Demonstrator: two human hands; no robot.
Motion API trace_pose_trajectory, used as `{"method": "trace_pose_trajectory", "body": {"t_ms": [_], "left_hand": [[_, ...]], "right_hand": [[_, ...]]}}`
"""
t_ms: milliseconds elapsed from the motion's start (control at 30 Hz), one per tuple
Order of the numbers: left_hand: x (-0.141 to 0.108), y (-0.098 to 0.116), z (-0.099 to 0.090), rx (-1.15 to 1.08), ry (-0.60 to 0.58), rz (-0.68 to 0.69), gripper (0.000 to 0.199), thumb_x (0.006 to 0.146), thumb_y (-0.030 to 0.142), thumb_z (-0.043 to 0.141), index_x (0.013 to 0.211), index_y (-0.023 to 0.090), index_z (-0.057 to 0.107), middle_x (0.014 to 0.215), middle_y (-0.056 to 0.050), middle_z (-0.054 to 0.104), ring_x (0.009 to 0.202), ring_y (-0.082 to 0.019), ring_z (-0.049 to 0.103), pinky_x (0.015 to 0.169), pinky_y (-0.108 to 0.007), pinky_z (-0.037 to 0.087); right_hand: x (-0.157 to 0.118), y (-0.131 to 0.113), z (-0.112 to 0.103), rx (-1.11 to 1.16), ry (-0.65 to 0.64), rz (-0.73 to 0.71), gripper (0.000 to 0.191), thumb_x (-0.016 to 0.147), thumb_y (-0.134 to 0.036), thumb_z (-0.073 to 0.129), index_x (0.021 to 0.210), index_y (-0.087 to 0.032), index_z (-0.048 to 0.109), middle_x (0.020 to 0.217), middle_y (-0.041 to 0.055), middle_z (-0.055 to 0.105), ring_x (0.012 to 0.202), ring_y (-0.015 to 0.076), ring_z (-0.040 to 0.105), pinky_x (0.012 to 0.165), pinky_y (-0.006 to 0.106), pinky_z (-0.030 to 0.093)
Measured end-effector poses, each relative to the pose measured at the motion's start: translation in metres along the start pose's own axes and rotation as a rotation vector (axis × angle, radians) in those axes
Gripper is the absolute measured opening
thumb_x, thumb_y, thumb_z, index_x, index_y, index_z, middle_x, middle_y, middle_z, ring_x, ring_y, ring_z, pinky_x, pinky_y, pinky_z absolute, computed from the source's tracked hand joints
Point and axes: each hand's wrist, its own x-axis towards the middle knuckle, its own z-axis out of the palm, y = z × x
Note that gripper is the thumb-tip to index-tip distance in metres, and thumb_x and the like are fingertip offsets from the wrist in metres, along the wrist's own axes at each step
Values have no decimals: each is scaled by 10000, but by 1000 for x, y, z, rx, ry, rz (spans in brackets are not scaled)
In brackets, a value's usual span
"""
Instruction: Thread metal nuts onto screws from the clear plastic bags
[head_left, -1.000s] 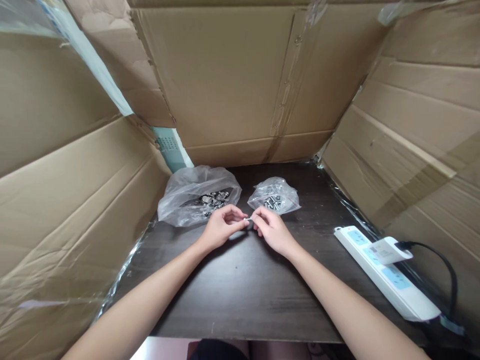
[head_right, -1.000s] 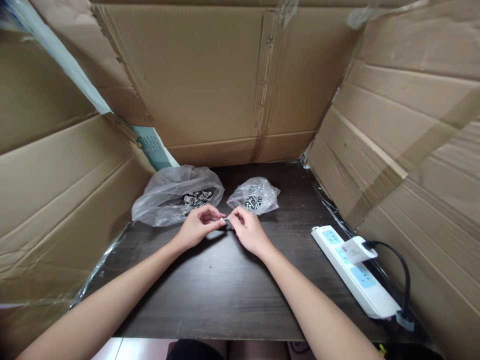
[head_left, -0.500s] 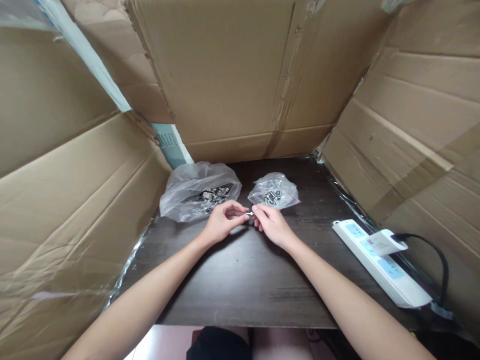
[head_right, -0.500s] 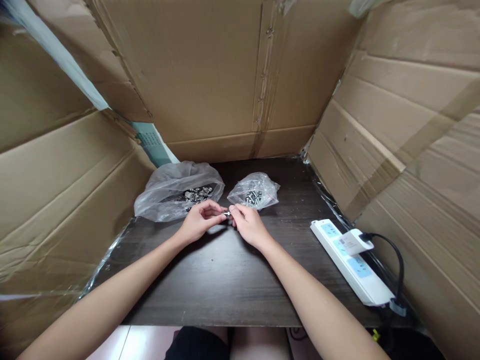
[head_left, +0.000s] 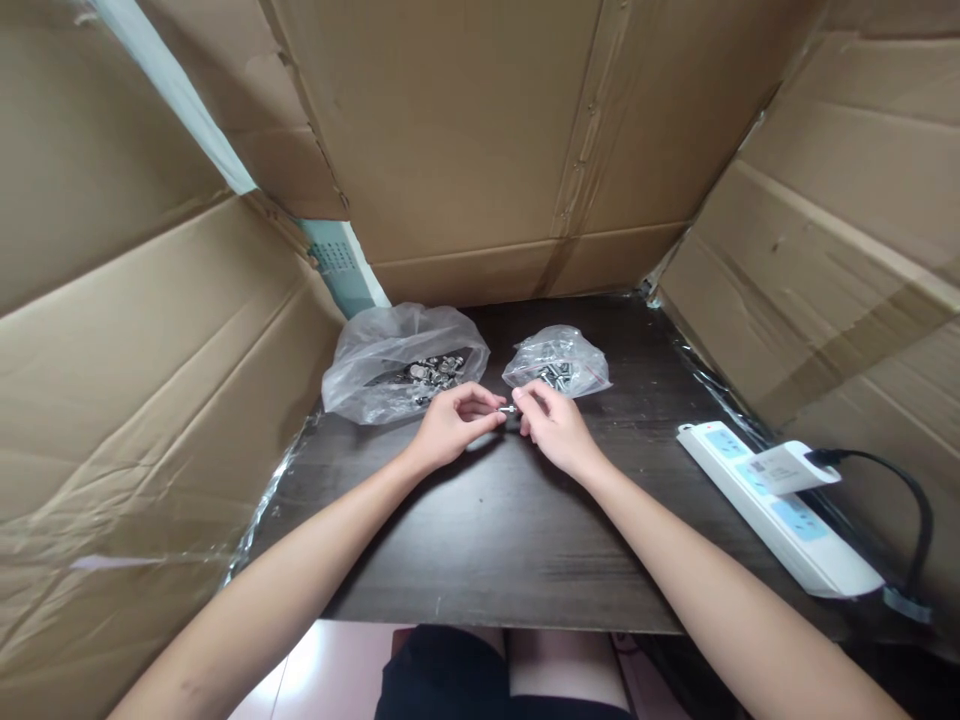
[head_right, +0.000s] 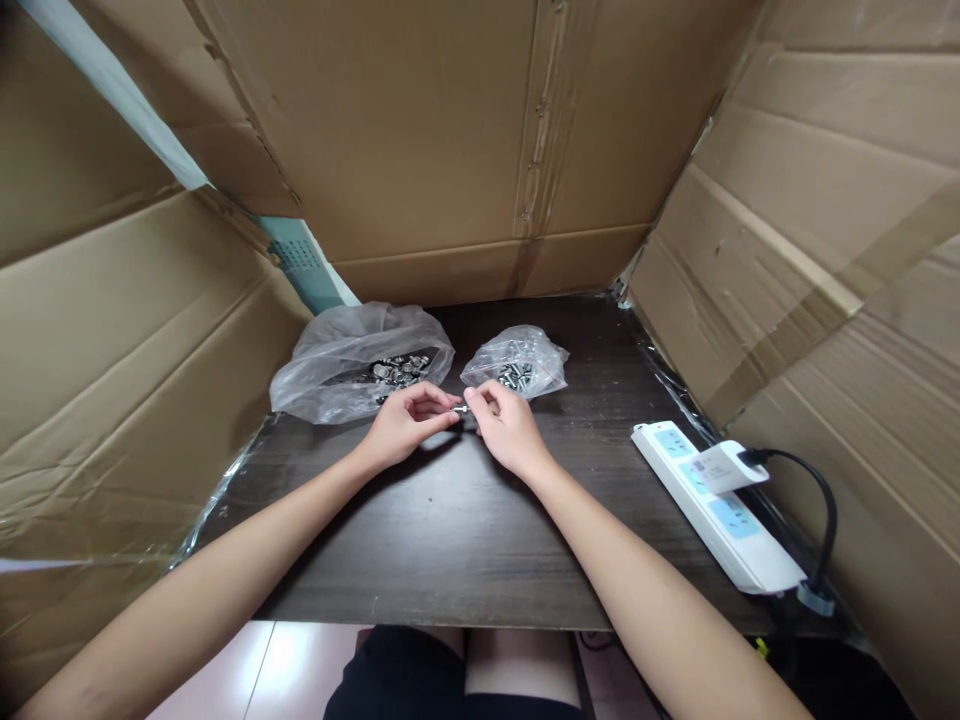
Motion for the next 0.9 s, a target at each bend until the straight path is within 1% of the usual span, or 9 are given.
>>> {"method": "trace_pose_trajectory", "body": {"t_ms": [67,167,300,367,433,500,567,700,900], "left_hand": [[0,0,0,3,0,7,363,723,379,869,880,137,649,1072,-131,770,927,-234,757,874,-389,612],[-1,0,0,4,-7,8,355,731,373,864,883,132,651,1069,-131,770,921,-229,759,875,-383,612],[-1,-1,0,20,-10,9,341,736,349,859,892,129,650,1070,-132,773,903,-215,761,864,-366,614],[-1,-2,0,28,-2,18,338,740,341,857,898,127,649,1069,-131,774,908,-214,761,871,-366,612],[-1,-2,0,24,-2,24,342,746,342,855,911,129,645,1068,-127,773,916,-214,760,881,-368,610],[-1,-2,0,15,-3,24,352,747,342,856,923,132,635,1057,-120,773,910,-209,760,881,-363,609],[-1,-2,0,11,0,23,358,745,330,858,933,134,626,1041,-114,773,895,-199,758,863,-345,610],[-1,-2,1,28,-1,33,354,746,304,856,954,134,625,1037,-109,766,880,-187,752,830,-314,607],[-1,-1,1,43,2,45,343,755,290,852,970,135,634,1021,-94,751,876,-174,743,829,-299,606]], "right_hand": [[0,0,0,54,-28,1,233,870,-441,628,907,-219,569,730,-14,596,538,131,525,508,262,402],[1,2,0,50,-80,-67,192,836,-389,638,849,-202,596,833,16,618,606,135,571,566,275,441],[2,5,0,-31,-48,-44,462,955,-498,469,620,-191,552,644,24,565,567,145,546,583,298,439],[2,5,-1,-4,-11,18,415,957,-508,459,704,-198,565,587,0,545,519,144,526,546,292,417],[1,4,-1,54,-8,39,248,895,-454,557,874,-208,576,648,-19,580,517,141,535,520,276,405],[1,3,-1,76,-60,14,213,834,-391,623,942,-214,575,733,-14,607,551,139,553,517,265,405],[1,3,-1,32,-101,-25,189,843,-391,613,850,-203,597,738,3,598,576,141,552,526,269,409],[1,4,-2,-39,-61,-43,437,955,-487,459,650,-192,567,670,31,569,576,145,542,545,287,418],[0,3,-3,48,-107,-12,200,825,-368,627,932,-207,576,784,-2,607,594,138,566,545,270,431]]}}
